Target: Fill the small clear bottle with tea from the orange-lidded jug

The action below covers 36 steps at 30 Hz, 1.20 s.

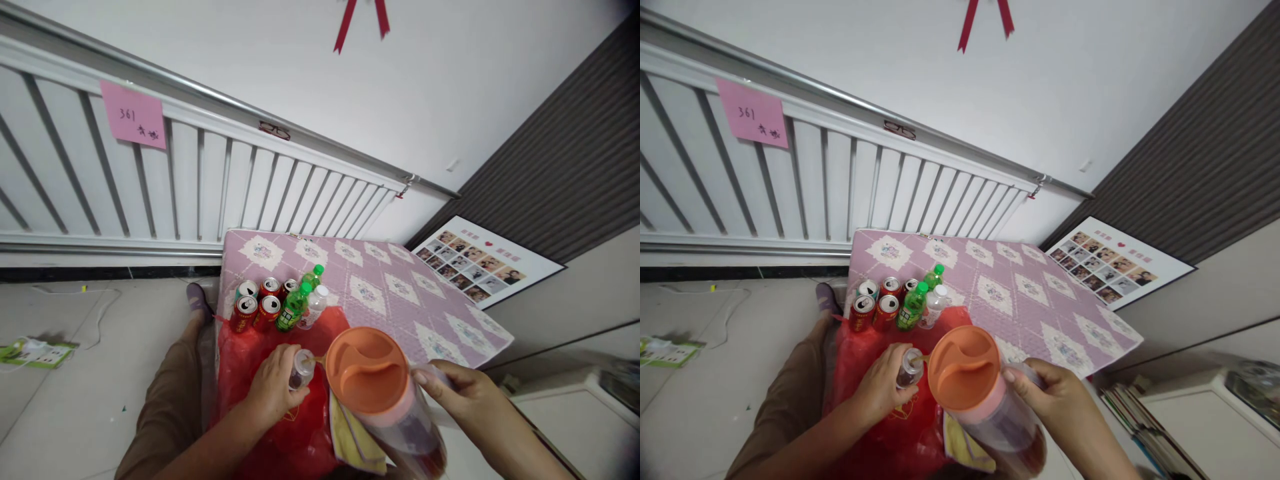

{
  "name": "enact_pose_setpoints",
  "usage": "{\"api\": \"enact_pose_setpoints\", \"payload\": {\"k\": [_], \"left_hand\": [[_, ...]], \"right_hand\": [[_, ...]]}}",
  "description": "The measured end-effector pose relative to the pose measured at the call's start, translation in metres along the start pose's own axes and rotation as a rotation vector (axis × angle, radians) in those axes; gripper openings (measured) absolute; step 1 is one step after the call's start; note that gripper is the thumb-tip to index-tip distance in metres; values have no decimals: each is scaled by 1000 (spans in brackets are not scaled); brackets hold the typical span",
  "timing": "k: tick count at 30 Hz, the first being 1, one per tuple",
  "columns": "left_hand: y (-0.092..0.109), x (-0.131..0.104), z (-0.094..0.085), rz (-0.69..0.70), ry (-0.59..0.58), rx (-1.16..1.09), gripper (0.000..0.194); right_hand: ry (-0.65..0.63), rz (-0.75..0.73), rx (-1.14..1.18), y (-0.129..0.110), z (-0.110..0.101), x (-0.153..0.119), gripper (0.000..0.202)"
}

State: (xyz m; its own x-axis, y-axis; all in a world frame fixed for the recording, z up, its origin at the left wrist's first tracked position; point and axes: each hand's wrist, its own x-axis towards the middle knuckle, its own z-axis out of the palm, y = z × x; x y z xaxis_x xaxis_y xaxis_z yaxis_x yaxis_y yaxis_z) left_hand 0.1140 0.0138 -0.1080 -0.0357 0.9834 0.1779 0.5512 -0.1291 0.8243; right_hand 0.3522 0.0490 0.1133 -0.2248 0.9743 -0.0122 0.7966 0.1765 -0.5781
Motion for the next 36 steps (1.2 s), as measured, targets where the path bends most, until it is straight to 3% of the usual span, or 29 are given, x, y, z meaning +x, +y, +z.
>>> {"api": "enact_pose_setpoints", "payload": {"k": [7, 36], "left_hand": [[0, 0, 0, -2, -5, -7, 66], [-1, -1, 1, 7, -2, -11, 66]], "right_hand": [[-1, 11, -40, 9, -1, 2, 47], [7, -4, -53, 5, 1, 3, 49]]}}
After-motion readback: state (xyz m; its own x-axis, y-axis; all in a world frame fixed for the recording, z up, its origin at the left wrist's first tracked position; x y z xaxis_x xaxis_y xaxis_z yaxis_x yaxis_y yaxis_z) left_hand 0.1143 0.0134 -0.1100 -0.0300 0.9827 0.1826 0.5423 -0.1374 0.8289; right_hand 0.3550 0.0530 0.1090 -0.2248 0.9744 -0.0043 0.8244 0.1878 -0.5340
